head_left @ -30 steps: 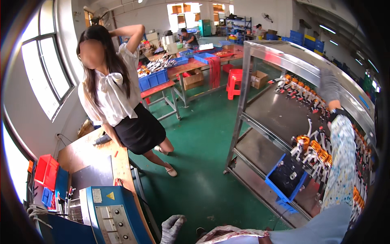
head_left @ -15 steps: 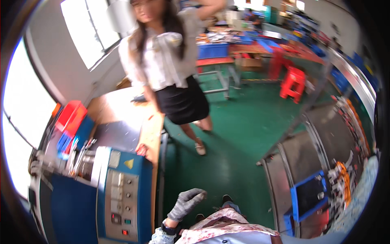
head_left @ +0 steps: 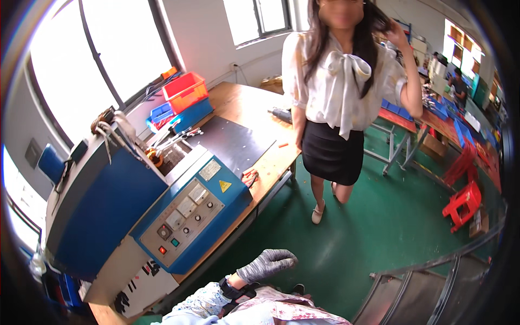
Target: Handling copper inductor coils by placing them into a heating machine and then onto a drying rack.
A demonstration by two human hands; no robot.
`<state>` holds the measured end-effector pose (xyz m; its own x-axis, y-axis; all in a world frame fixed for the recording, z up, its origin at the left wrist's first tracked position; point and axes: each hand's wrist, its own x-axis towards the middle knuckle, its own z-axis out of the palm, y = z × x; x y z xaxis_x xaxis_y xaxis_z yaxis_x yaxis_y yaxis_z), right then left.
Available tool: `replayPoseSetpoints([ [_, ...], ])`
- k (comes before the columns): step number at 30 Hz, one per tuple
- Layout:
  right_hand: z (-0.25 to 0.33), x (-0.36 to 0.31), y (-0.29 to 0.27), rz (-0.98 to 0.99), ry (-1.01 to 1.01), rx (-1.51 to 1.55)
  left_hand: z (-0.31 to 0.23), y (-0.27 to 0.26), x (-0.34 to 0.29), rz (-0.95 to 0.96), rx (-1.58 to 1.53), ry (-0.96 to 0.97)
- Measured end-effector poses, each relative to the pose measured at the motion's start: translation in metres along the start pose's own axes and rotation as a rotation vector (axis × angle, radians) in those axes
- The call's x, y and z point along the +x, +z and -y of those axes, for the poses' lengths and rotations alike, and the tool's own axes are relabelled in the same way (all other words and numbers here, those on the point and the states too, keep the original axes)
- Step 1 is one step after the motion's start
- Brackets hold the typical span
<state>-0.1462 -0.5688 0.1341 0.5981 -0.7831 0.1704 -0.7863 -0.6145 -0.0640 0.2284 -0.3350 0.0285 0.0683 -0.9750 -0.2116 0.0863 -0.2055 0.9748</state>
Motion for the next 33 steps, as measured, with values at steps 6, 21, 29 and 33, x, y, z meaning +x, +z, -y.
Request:
replayPoseSetpoints([
  [6, 0.057, 0.029, 0.030, 0.329, -0.394, 0.158, -0.030, -0.011, 0.002, -0.050, 0.026, 0.030],
  [21, 0.400, 0.226, 0.142, 0.570, -1.124, 0.513, -0.024, -0.198, 0.032, -0.446, -0.042, 0.097],
  [29, 0.472, 0.292, 0.152, 0.490, -1.180, 0.787, -0.061, -0.271, 0.024, -0.617, -0.021, 0.205],
  [33, 0.488, 0.309, 0.160, 0.523, -1.154, 0.946, -0.061, -0.292, 0.019, -0.801, -0.180, 0.323],
])
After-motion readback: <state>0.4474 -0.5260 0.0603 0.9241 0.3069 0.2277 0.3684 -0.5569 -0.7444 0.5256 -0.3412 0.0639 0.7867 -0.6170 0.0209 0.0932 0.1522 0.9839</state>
